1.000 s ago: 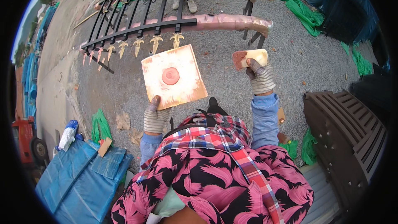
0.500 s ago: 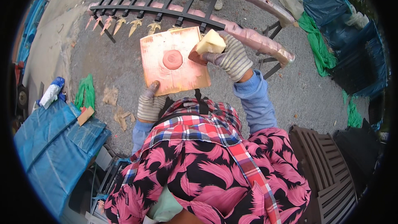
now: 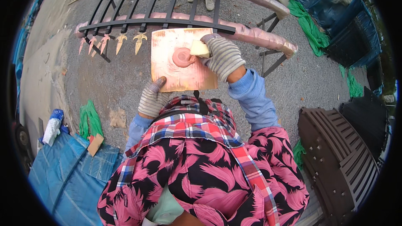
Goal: The person holds a small paint palette in the left hand and uses a sponge in the right hand to apply paint to the tips of decorative metal spearheads mounted on a black metal gate. The person works sequentially along the gate, treating each spearhead one at a time.
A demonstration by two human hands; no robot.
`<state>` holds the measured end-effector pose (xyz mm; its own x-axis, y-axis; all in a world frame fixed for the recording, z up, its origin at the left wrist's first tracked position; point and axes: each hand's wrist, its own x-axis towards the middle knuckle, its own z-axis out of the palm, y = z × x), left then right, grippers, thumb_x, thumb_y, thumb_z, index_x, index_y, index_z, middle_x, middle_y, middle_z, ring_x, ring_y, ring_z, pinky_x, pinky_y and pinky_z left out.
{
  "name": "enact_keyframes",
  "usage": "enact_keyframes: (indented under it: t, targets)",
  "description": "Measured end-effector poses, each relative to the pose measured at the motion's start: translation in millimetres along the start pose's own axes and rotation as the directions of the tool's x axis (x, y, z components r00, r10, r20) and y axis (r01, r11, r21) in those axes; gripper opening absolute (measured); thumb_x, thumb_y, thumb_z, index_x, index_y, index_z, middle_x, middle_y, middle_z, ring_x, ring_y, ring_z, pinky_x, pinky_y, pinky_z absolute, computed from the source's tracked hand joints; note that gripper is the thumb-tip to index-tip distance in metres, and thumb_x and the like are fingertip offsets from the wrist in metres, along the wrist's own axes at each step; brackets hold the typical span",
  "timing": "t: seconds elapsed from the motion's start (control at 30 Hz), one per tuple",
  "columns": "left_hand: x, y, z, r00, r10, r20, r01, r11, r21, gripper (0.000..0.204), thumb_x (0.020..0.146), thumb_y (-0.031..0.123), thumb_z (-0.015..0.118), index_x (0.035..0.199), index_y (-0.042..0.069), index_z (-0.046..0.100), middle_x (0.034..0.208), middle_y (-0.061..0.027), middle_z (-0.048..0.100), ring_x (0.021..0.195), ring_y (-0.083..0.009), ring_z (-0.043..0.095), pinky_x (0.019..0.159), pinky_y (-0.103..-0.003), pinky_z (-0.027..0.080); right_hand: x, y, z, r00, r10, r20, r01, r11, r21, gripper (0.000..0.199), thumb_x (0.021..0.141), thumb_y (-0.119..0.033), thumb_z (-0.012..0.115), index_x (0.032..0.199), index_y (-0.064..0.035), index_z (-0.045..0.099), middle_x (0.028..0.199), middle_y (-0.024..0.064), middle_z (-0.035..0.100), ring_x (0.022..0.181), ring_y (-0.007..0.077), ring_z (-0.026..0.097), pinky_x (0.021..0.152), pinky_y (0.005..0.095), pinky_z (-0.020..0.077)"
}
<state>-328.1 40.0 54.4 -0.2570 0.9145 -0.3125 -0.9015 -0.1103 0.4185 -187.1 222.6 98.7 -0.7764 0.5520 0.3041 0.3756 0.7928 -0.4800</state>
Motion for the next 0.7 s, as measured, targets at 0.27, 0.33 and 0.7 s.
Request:
enact_keyframes:
  t: [0.27,0.33,0.7]
  targets:
    - [22.4,55.1,-40.5,0.999,-0.039,-0.007,0.039,0.999,0.002,0.048,0.078,0.007,0.056,0.119,-0.004,0.034,0.116,-0.0157,0.045,0.109,-0.0249,0.045,0.096,-0.036,0.036,3.5,-13.1,17.7,0.967,0.231,-0.107,-0.241,0.967,-0.087,0.046,0.056,-0.018,0.072,0.096,-0.0048,0.053,0.090,0.0153,0.057,0.083,0.0312,0.056,0.072,0.0370,0.0457]
    - [28.3,70.5,-47.1,0.992,0.028,-0.124,-0.025,0.999,0.025,0.051,0.076,0.008,0.059,0.119,-0.004,0.035,0.117,-0.0138,0.045,0.109,-0.0235,0.045,0.096,-0.036,0.036,-11.3,-0.9,4.7,0.835,0.483,-0.264,-0.471,0.875,0.113,0.048,0.058,-0.019,0.073,0.098,-0.0024,0.053,0.089,0.0168,0.058,0.081,0.0288,0.058,0.072,0.0340,0.0466]
    - [97.6,135.6,-62.2,0.985,0.126,-0.117,-0.110,0.984,0.141,0.062,0.072,0.008,0.064,0.124,-0.001,0.032,0.123,-0.0122,0.042,0.115,-0.0243,0.039,0.101,-0.039,0.029,-85.7,138.4,117.1,0.362,0.904,-0.229,-0.772,0.428,0.470,0.055,0.053,-0.011,0.077,0.101,0.0003,0.053,0.091,0.0124,0.059,0.081,0.0233,0.058,0.074,0.0307,0.0469]
